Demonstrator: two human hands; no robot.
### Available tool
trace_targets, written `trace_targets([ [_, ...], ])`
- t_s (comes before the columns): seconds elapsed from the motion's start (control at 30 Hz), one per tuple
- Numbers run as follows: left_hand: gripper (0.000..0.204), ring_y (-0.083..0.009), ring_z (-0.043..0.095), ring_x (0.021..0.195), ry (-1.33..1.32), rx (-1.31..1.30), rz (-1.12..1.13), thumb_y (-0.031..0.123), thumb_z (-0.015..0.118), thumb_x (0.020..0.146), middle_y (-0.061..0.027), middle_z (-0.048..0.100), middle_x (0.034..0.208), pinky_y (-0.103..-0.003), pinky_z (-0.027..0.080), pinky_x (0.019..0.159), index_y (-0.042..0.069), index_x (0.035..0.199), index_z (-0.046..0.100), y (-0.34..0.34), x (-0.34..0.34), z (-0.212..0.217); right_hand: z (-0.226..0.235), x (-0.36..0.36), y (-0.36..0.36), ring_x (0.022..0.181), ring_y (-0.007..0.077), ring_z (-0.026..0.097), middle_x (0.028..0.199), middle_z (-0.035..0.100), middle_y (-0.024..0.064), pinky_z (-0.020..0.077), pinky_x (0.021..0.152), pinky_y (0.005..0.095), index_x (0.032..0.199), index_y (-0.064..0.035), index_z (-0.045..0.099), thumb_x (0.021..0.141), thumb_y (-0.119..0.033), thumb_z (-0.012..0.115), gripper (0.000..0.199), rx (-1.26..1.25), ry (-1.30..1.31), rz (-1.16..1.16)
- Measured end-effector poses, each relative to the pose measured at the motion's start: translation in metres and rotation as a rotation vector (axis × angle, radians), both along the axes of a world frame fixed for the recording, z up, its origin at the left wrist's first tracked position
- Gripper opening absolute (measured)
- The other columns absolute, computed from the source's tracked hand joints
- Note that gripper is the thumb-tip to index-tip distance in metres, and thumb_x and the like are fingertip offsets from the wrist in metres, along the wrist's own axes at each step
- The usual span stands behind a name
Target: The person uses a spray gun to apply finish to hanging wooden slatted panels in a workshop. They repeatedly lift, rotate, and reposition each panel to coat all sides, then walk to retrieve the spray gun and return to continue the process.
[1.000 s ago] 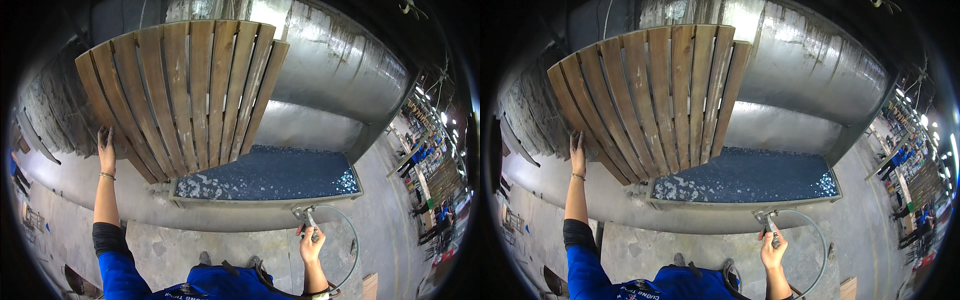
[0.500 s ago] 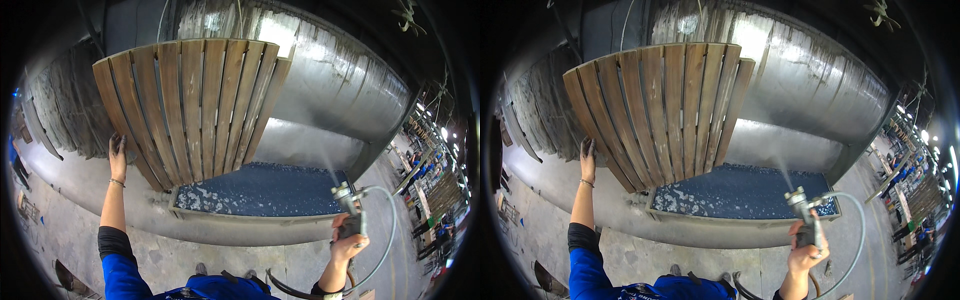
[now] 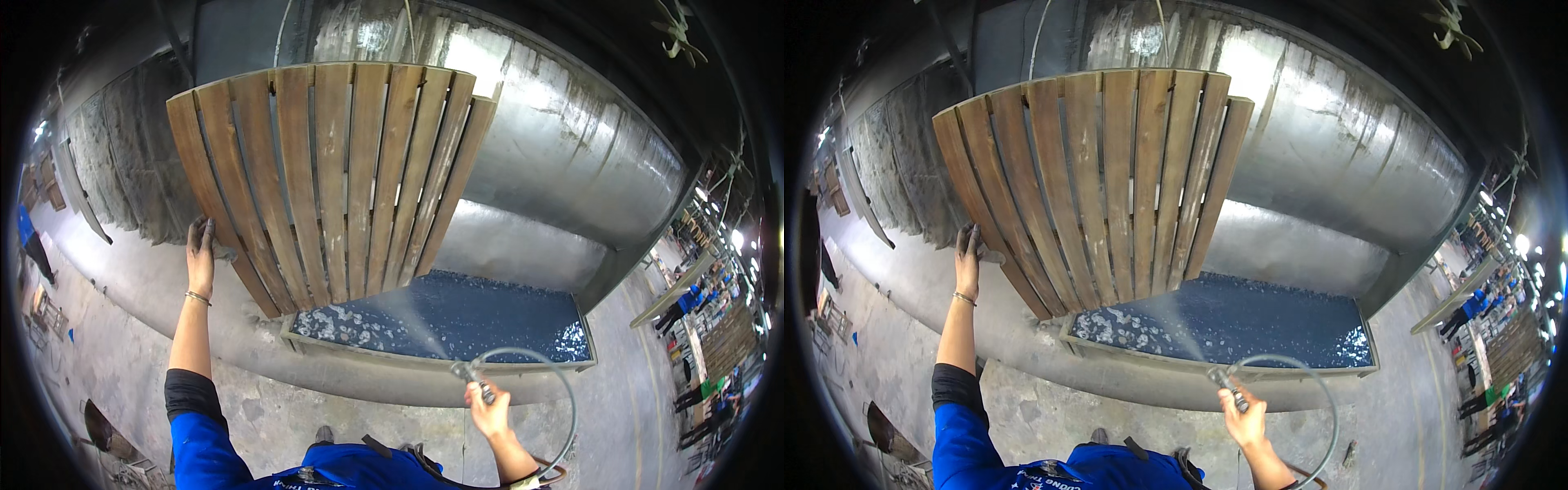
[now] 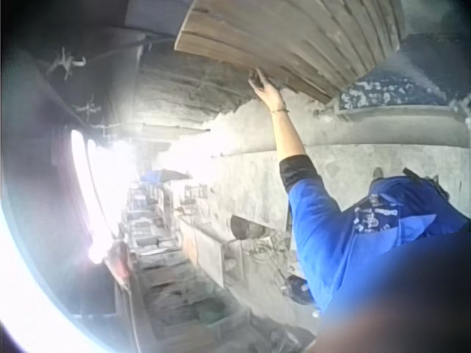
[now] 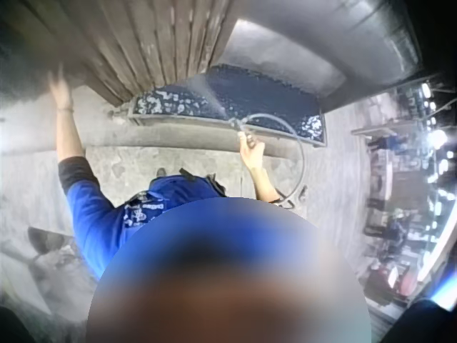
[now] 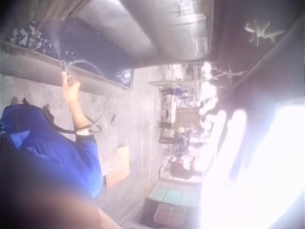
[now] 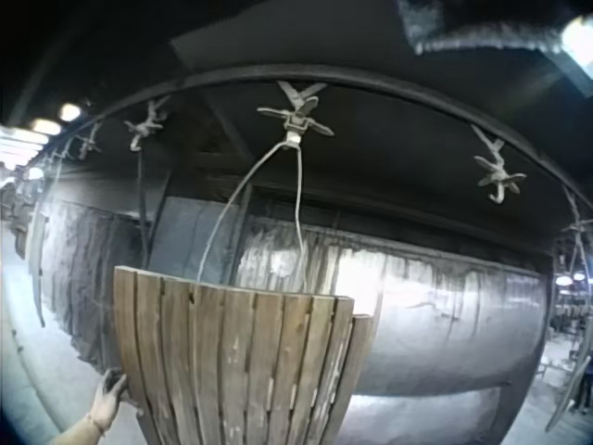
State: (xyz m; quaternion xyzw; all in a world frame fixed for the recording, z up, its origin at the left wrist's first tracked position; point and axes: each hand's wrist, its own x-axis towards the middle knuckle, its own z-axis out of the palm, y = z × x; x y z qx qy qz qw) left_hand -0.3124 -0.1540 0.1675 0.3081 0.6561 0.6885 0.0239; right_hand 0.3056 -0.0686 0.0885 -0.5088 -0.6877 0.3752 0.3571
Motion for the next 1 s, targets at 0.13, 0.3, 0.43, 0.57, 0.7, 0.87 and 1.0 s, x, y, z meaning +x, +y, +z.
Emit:
trace_targets([
  [0.13,0.045,-0.0153,0.057,0.114,0.010,0.077,0.052,0.031,0.059,0.106,-0.0092,0.064,0.128,-0.028,0.046,0.095,0.000,0.139,0.055,-0.003,0.013,0.004,0.018,-0.001,-0.010,0.069,0.0105,0.066,0.074,0.070,0.0051,0.0546,0.066,0.0284,0.128,0.0058,0.068,0.102,-0.029,0.066,0.043,-0.043,0.099,0.105],
  [0.3,0.045,-0.0155,0.057,0.110,-0.011,0.075,0.071,0.032,0.058,0.107,-0.0078,0.063,0.126,-0.029,0.046,0.095,0.001,0.139,0.056,-0.006,0.028,0.013,0.123,-0.002,-0.017,0.052,0.0124,0.055,0.070,0.066,0.0110,0.0380,0.042,0.0248,0.130,0.0071,0.065,0.092,-0.081,0.047,0.098,0.373,0.585,0.070],
  [0.43,0.046,-0.0149,0.056,0.110,0.024,0.081,0.099,0.035,0.056,0.107,-0.0066,0.064,0.126,-0.029,0.046,0.095,0.003,0.141,0.056,-0.008,0.030,0.015,0.147,-0.020,-0.017,0.050,0.0109,0.052,0.065,0.064,0.0145,0.0382,0.043,0.0249,0.132,0.0096,0.061,0.090,-0.086,0.042,0.106,0.640,0.631,0.239],
  [0.57,0.050,-0.0183,0.058,0.120,-0.034,0.075,0.061,0.038,0.054,0.107,-0.0087,0.063,0.132,-0.032,0.047,0.096,0.005,0.145,0.054,-0.017,0.025,0.016,0.106,-0.049,-0.004,0.069,0.0142,0.068,0.080,0.073,0.0086,0.0548,0.062,0.0293,0.128,0.0038,0.069,0.093,-0.058,0.070,0.071,0.435,0.408,0.390],
  [0.7,0.059,-0.0241,0.057,0.132,-0.052,0.023,0.028,0.045,0.051,0.107,-0.0107,0.059,0.145,-0.037,0.045,0.103,0.007,0.152,0.049,-0.029,0.020,0.020,0.074,-0.065,0.000,0.070,0.0104,0.067,0.079,0.073,0.0070,0.0544,0.066,0.0274,0.128,0.0038,0.069,0.094,-0.052,0.072,0.065,0.245,0.170,0.501],
  [0.87,0.052,-0.0250,0.054,0.134,0.032,-0.004,0.157,0.038,0.054,0.106,-0.0143,0.062,0.142,-0.034,0.039,0.112,0.000,0.141,0.059,-0.046,0.019,0.022,0.091,-0.060,-0.022,0.068,0.0154,0.068,0.079,0.073,0.0132,0.0551,0.063,0.0296,0.127,0.0114,0.066,0.095,-0.061,0.065,0.079,0.280,0.305,0.522],
  [1.0,0.049,-0.0254,0.054,0.134,0.126,-0.011,0.178,0.034,0.055,0.106,-0.0147,0.061,0.141,-0.033,0.037,0.114,-0.004,0.137,0.061,-0.057,0.020,0.023,0.087,-0.073,-0.029,0.068,0.0168,0.069,0.081,0.073,0.0141,0.0555,0.065,0.0302,0.127,0.0116,0.066,0.096,-0.061,0.065,0.079,0.394,0.296,0.531],
])
